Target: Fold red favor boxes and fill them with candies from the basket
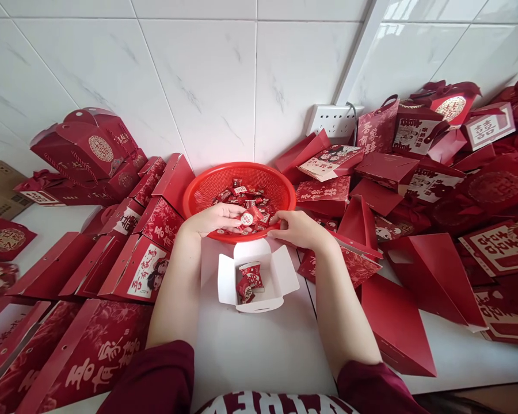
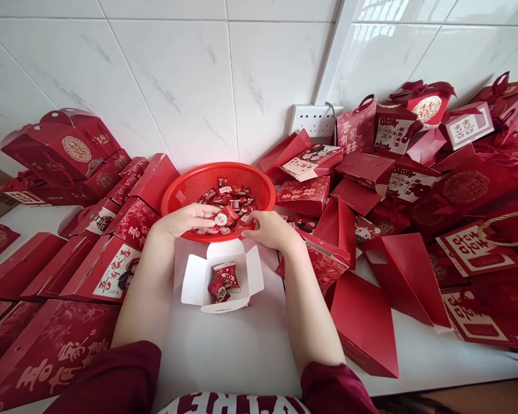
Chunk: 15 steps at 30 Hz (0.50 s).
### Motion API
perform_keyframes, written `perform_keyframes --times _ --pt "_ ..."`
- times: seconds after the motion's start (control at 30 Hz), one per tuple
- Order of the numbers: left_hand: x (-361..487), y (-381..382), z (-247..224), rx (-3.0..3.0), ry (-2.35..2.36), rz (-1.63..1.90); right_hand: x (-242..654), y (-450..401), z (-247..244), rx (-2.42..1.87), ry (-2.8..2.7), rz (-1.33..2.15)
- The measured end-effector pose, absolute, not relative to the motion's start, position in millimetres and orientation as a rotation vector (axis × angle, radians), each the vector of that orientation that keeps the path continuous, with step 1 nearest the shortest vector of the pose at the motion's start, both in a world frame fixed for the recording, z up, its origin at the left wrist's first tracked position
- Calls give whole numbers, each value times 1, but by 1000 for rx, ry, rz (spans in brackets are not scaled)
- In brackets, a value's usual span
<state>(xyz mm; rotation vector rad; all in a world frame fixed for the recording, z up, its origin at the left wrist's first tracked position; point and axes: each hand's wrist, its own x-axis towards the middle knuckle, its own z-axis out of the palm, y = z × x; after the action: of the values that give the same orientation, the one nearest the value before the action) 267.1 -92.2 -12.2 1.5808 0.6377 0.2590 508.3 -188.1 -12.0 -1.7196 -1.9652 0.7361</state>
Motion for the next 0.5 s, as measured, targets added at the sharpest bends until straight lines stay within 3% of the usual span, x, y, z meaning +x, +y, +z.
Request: perform_keyframes --times 0.5 --pt "266 -84 -23 1580 722 252 510 -186 -18 -1739 -1961 716"
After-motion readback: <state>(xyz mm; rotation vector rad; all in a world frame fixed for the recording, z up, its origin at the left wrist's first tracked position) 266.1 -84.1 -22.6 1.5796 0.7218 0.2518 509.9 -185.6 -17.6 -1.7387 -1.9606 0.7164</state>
